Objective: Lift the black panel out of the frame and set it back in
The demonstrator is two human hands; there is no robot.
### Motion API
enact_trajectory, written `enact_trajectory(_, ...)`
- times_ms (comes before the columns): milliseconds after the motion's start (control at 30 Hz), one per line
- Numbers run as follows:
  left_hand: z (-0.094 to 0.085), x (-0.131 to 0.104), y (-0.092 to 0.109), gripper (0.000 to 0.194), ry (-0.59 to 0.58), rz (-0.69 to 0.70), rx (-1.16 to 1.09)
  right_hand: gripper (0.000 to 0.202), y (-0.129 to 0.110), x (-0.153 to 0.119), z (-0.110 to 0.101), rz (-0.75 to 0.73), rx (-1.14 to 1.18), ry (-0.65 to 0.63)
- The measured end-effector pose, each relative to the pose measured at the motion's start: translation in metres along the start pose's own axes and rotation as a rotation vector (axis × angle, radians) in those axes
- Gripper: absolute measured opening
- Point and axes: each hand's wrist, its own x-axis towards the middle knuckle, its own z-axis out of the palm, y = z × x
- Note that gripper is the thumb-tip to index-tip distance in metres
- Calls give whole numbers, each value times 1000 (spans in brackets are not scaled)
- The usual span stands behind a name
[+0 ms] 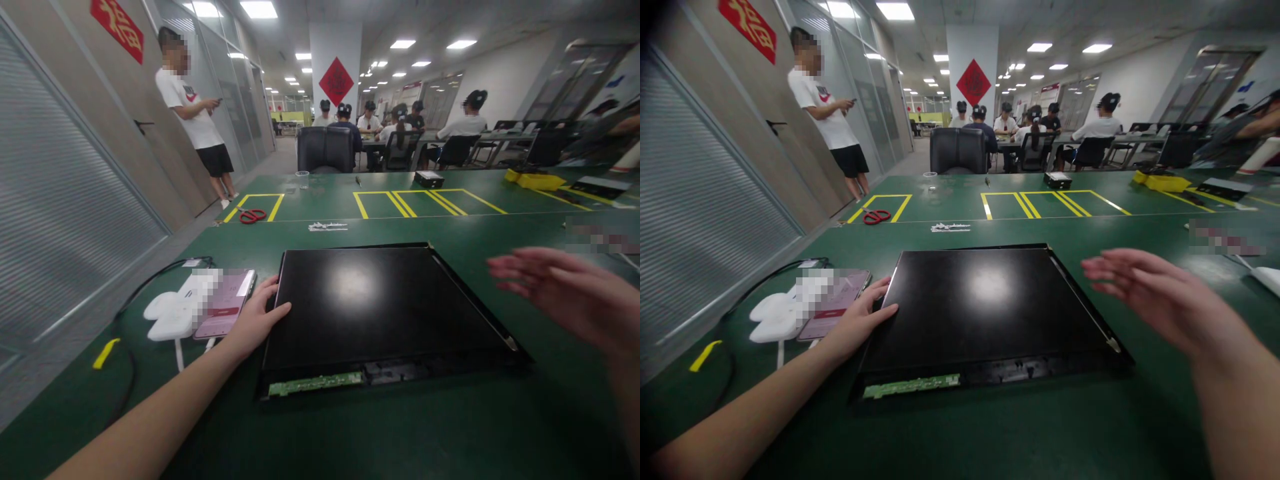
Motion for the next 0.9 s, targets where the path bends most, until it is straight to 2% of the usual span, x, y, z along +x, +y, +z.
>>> enact_trajectory(33, 0, 0, 0, 50, -3, -3, 7, 42, -12, 6, 7, 29, 156, -24)
enact_trajectory(67, 0, 0, 0, 51, -3, -5, 16, 44, -20, 10, 13, 68, 211, 30)
enact_trajectory(100, -1, 0, -1, 51, -2, -7, 27, 44, -21, 14, 17, 111, 150, 84)
enact_trajectory(133, -1, 1, -1, 52, -2, -7, 38, 41, -16, 16, 20, 137, 13, 81)
enact_trajectory(233, -1, 1, -2, 52, -10, 3, 63, 32, 21, 19, 27, 60, -271, -62)
enact_trajectory(333, -2, 1, 0, 51, -33, 4, 82, 40, 54, 18, 28, 23, -345, -108)
enact_trajectory(400, -2, 0, 3, 50, -42, -1, 110, 48, 62, 17, 29, -11, -364, -118)
enact_trajectory(633, -3, 0, 3, 52, -56, 4, 190, 57, 59, 16, 36, -77, -383, -182)
enact_trajectory(767, -4, 1, 1, 50, -54, 19, 204, 46, 55, 13, 40, -95, -422, -175)
enact_trajectory(900, -2, 1, 2, 48, -53, 43, 225, 44, 47, 10, 43, -64, -469, -167)
